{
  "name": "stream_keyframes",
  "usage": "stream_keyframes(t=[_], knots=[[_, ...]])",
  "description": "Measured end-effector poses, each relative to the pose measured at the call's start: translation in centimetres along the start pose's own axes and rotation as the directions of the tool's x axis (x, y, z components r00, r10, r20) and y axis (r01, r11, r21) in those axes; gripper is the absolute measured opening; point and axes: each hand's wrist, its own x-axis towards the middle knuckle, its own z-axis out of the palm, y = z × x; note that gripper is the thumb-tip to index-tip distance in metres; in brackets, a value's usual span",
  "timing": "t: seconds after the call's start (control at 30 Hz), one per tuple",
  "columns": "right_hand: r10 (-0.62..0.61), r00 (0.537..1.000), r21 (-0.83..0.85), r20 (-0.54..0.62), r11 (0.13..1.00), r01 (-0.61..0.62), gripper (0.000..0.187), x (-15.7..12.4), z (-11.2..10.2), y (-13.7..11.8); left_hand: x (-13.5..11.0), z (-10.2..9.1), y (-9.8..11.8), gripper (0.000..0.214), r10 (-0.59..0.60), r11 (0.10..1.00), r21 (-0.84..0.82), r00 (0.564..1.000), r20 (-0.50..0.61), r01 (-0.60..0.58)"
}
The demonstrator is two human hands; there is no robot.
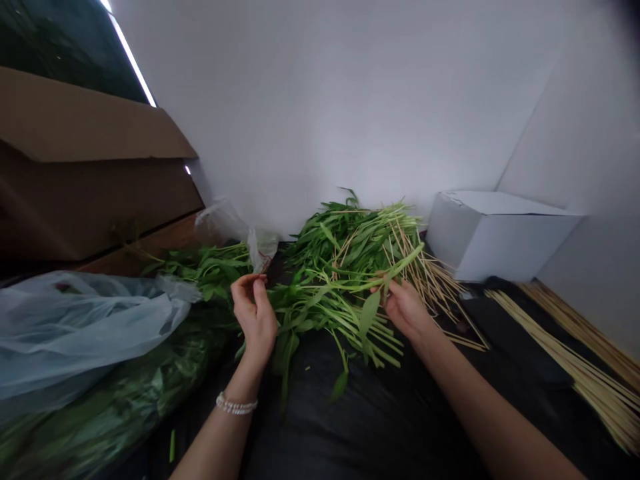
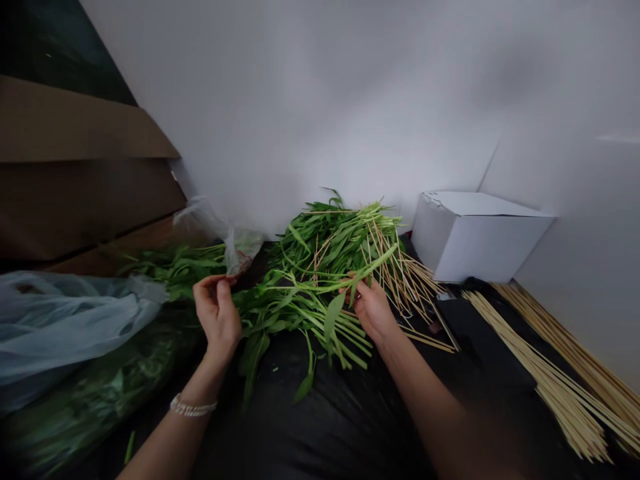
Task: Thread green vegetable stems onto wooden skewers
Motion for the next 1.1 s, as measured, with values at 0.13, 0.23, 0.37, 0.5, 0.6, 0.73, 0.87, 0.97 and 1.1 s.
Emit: stream_keyframes(t=[0.13, 0.23, 0.37, 0.5, 0.6, 0.73, 0.87, 0.97, 1.1], knots=[[-0.009, 1.0, -0.025, 0.012, 1.0, 0.01, 0.031, 0.0, 0.0, 0.1, -0.4, -0.4, 0.7, 0.015, 0.239, 0.956, 0.159, 0.969, 0.057, -0.245], [-0.004, 1.0, -0.032, 0.017, 0.999, 0.004, 0.034, -0.1, 0.1, 0.1, -1.3, -0.5, 1.4, 0.008, 0.435, 0.858, 0.2, 0.876, 0.21, -0.474], [0.003, 1.0, -0.034, 0.022, 0.999, -0.003, 0.031, -0.3, 0.3, 0.2, -2.8, 0.1, 1.9, 0.013, 0.513, 0.769, 0.176, 0.759, 0.401, -0.614], [0.022, 0.999, -0.021, 0.029, 1.0, -0.021, 0.035, -0.6, 0.6, 0.4, -3.2, 0.5, 1.7, 0.019, 0.533, 0.73, 0.172, 0.708, 0.462, -0.662], [0.038, 0.999, -0.018, 0.037, 0.999, -0.038, 0.035, -0.9, 0.9, 0.5, -3.1, 0.6, 1.5, 0.019, 0.522, 0.711, 0.184, 0.685, 0.508, -0.679], [0.044, 0.998, -0.019, 0.053, 0.999, -0.043, 0.033, -1.2, 1.2, 0.4, -3.1, 0.7, 1.4, 0.021, 0.484, 0.709, 0.178, 0.655, 0.58, -0.682], [0.065, 0.996, -0.022, 0.064, 0.998, -0.064, 0.033, -1.3, 1.4, 0.2, -3.2, 0.9, 1.4, 0.017, 0.464, 0.72, 0.17, 0.649, 0.603, -0.673], [0.096, 0.992, -0.009, 0.082, 0.995, -0.096, 0.034, -1.5, 1.5, 0.0, -3.3, 1.0, 1.5, 0.015, 0.463, 0.722, 0.175, 0.656, 0.596, -0.669], [0.153, 0.983, 0.034, 0.097, 0.987, -0.157, 0.034, -1.6, 1.5, -0.4, -3.5, 1.2, 1.4, 0.013, 0.43, 0.74, 0.198, 0.678, 0.595, -0.643]])
